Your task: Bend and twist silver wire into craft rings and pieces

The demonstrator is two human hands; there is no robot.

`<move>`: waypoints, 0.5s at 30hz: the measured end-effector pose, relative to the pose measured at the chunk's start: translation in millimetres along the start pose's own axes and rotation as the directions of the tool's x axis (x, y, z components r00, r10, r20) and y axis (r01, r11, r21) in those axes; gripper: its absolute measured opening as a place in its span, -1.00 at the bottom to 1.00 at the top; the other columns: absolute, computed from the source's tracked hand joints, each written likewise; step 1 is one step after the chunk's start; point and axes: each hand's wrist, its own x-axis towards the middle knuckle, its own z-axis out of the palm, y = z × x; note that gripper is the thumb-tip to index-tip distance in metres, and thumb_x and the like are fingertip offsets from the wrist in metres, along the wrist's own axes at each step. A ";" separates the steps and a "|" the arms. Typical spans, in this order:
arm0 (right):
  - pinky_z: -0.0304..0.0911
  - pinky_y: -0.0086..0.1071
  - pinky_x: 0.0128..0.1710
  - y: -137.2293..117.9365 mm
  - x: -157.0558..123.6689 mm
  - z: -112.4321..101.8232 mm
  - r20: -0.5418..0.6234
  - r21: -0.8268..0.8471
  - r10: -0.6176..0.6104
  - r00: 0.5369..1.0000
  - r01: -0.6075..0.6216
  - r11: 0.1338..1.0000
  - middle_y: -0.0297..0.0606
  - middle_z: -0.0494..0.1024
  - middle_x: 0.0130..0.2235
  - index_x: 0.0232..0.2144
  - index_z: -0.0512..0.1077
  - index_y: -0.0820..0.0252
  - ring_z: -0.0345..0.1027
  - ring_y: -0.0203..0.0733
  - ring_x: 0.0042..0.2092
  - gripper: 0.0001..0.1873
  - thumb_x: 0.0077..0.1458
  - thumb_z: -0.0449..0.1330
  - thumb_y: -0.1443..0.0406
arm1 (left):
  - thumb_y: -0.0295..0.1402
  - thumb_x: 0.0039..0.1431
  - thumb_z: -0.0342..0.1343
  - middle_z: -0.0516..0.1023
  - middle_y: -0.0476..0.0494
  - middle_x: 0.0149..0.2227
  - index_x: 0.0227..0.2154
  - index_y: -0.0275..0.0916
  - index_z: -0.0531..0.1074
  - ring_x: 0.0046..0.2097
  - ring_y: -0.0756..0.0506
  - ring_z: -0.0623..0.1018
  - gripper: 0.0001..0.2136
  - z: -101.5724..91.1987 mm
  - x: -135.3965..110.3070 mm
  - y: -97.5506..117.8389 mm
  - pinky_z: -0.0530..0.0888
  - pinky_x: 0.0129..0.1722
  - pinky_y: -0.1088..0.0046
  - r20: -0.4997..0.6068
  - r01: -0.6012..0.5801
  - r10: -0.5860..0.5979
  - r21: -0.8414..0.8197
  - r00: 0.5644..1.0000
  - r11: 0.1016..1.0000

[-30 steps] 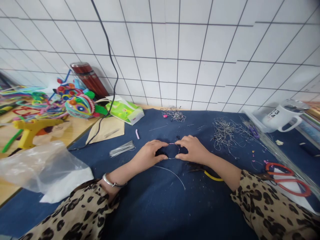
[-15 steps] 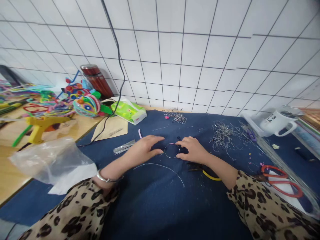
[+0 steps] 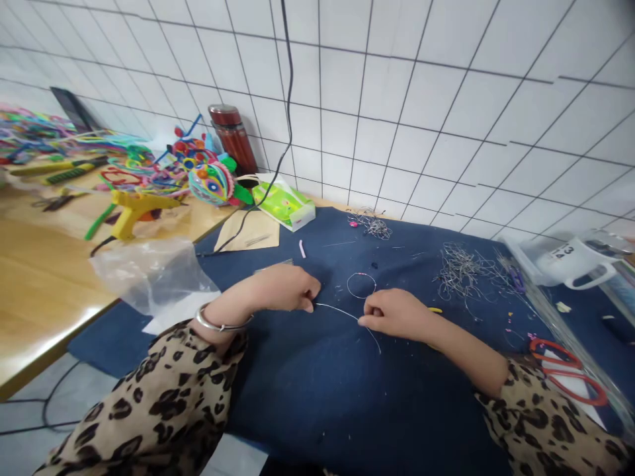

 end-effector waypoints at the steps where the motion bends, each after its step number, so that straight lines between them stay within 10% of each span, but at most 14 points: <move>1: -0.06 -0.45 -0.51 -4.1 -0.5 3.6 0.015 -0.036 0.008 1.000 -0.007 0.999 -0.35 0.48 -0.46 -0.48 0.41 0.13 0.29 -0.29 -0.44 -0.73 -0.01 0.13 0.06 | -0.26 -0.04 0.13 0.52 -0.02 -0.50 -0.46 -0.14 0.48 -0.47 -0.06 0.43 -0.90 2.3 1.1 1.1 0.13 -0.51 0.48 0.010 0.009 -0.009 0.023 1.000 1.000; 10: -0.08 -0.44 -0.50 -23.3 -8.4 27.2 -0.066 -0.138 0.060 0.996 -0.068 0.988 -0.34 0.50 -0.44 -0.52 0.34 0.16 0.32 -0.27 -0.43 -0.89 -0.02 0.10 0.26 | -0.42 -0.04 0.03 0.51 -0.05 -0.51 -0.50 -0.16 0.47 -0.48 -0.06 0.43 -0.89 11.5 2.8 7.7 0.13 -0.52 0.46 -0.009 -0.070 0.072 0.094 0.997 0.993; 15: 0.02 -0.49 -0.50 -11.4 -14.3 22.3 -0.162 0.130 0.157 0.974 -0.137 0.982 -0.37 0.46 -0.49 -0.51 0.35 0.16 0.31 -0.32 -0.46 -0.93 -0.04 0.09 0.31 | -0.40 0.02 -0.01 0.50 -0.04 -0.45 -0.47 -0.16 0.43 -0.40 -0.07 0.46 -0.88 6.8 4.7 9.5 0.22 -0.45 0.48 -0.187 -0.069 0.082 0.075 0.979 0.995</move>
